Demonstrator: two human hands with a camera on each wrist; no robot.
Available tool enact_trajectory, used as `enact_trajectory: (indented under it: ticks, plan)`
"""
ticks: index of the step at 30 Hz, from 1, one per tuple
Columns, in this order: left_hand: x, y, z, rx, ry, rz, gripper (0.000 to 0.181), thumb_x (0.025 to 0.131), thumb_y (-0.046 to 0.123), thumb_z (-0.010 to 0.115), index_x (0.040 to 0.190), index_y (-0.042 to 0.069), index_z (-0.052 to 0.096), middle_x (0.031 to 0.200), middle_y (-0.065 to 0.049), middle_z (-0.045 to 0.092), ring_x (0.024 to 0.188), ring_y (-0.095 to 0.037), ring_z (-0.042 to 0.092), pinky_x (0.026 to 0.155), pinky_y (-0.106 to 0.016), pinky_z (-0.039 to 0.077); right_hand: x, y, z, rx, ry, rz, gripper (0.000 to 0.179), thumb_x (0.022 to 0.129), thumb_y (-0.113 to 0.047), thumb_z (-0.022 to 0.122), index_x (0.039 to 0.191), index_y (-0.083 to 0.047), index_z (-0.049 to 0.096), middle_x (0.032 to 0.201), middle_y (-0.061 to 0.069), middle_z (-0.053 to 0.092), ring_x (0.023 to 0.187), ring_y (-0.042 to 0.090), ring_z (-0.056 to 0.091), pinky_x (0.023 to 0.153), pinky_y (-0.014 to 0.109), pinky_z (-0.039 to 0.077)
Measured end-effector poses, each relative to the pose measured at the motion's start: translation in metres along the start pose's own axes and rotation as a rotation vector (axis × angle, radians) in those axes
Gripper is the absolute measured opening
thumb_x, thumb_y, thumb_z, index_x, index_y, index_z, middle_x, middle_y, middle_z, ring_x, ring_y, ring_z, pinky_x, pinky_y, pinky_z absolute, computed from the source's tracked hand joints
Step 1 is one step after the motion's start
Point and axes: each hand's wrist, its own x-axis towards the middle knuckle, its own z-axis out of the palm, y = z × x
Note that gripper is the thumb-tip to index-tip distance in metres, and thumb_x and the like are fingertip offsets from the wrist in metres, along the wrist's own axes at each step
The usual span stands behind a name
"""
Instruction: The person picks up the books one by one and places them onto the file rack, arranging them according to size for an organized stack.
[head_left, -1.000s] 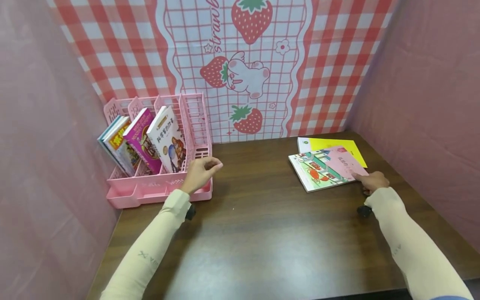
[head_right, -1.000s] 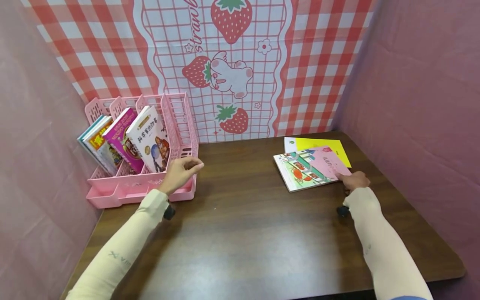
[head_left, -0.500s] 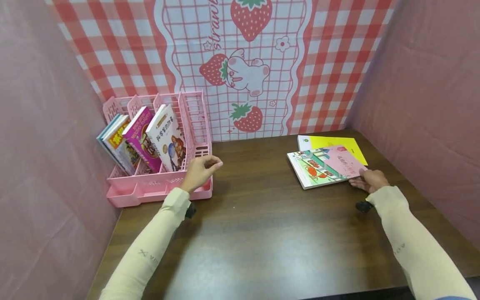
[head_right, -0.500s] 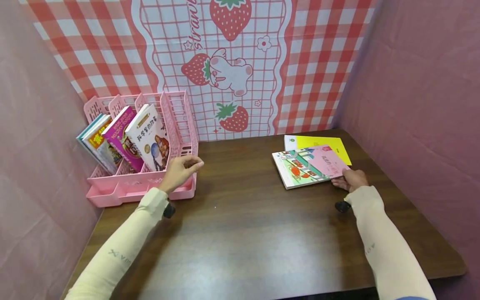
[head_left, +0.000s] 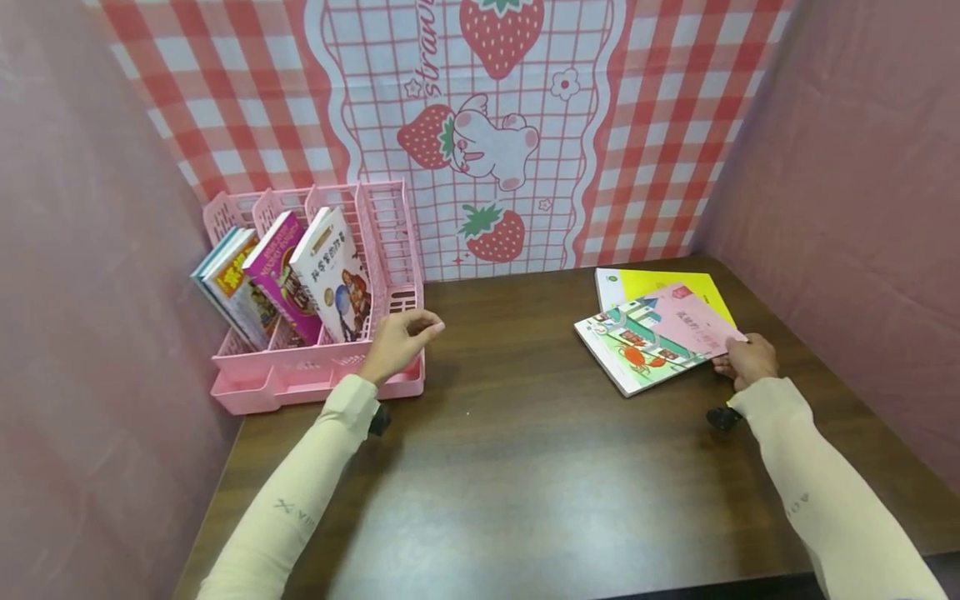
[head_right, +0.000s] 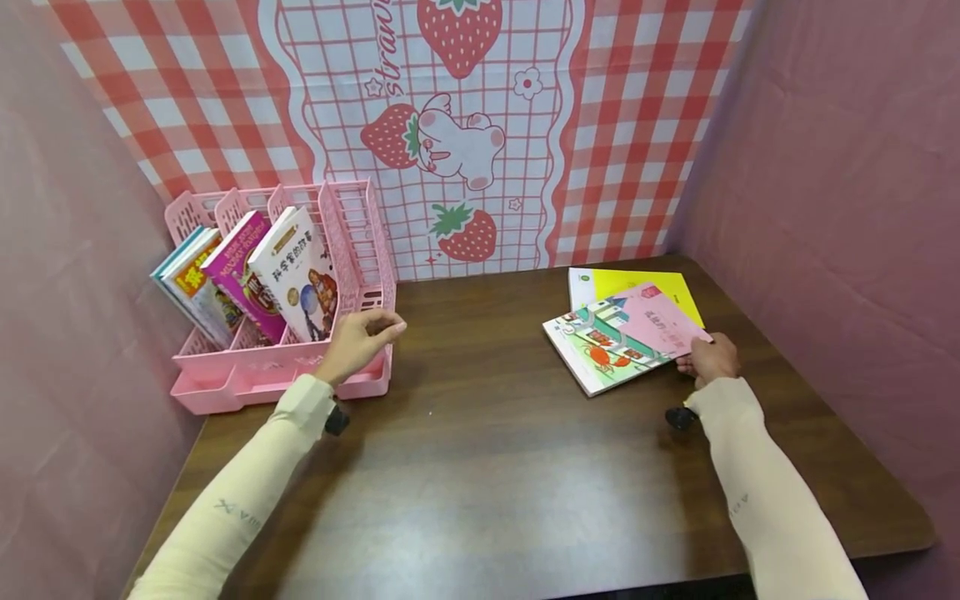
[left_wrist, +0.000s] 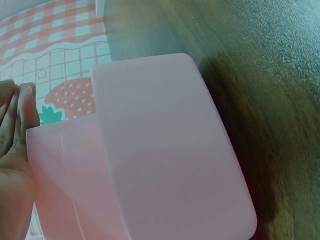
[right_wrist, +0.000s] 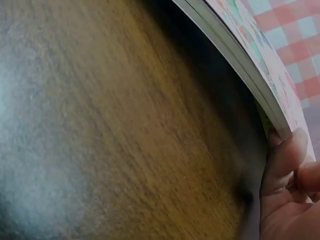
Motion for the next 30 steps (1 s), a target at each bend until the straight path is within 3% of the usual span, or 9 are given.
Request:
enact_trajectory:
  ticks: [4,8,12,21,30]
  plan:
    - [-0.001,0.001,-0.002,0.0,0.004,-0.017,0.011,0.097,0.021,0.074,0.1,0.011,0.077,0.088,0.0,0.075,0.076,-0.014,0.066,0.071,-0.032,0.053,-0.005,-0.003,0.004,0.077,-0.011,-0.027,0.058,0.109,-0.014,0.044,0.158,0.002,0.017,0.063,-0.002,0.058,0.049,0.007,0.059,0.049,0.022,0.054]
    - [-0.001,0.001,-0.003,0.007,0.008,-0.023,0.011,0.097,0.022,0.074,0.1,0.012,0.077,0.088,0.001,0.075,0.076,-0.014,0.065,0.071,-0.031,0.052,-0.01,-0.004,0.011,0.142,-0.036,-0.093,0.028,0.108,-0.01,0.046,0.131,0.005,0.037,0.062,0.0,0.058,0.049,0.007,0.058,0.046,0.021,0.052]
    - [0.0,0.001,-0.002,0.014,-0.005,-0.023,0.012,0.097,0.024,0.073,0.101,0.013,0.077,0.089,0.002,0.075,0.077,-0.014,0.066,0.071,-0.031,0.053,-0.015,-0.008,0.019,0.174,-0.07,-0.128,0.008,0.108,-0.009,0.045,0.114,-0.004,0.043,0.065,0.0,0.056,0.051,0.007,0.057,0.047,0.02,0.051]
    - [0.001,0.002,-0.002,0.015,-0.019,-0.053,0.014,0.098,0.027,0.072,0.101,0.014,0.077,0.088,0.002,0.074,0.077,-0.016,0.065,0.073,-0.034,0.053,-0.025,-0.021,0.037,0.214,-0.159,-0.191,0.007,0.109,-0.015,0.049,0.115,-0.016,0.046,0.07,-0.002,0.056,0.053,0.007,0.055,0.048,0.019,0.049]
    - [0.001,0.004,-0.002,0.02,-0.029,-0.067,0.017,0.098,0.028,0.072,0.103,0.014,0.078,0.09,0.001,0.075,0.08,-0.016,0.065,0.075,-0.034,0.053,-0.031,-0.027,0.055,0.269,-0.232,-0.247,0.009,0.109,-0.013,0.048,0.117,-0.012,0.046,0.069,-0.001,0.055,0.052,0.007,0.054,0.048,0.018,0.047]
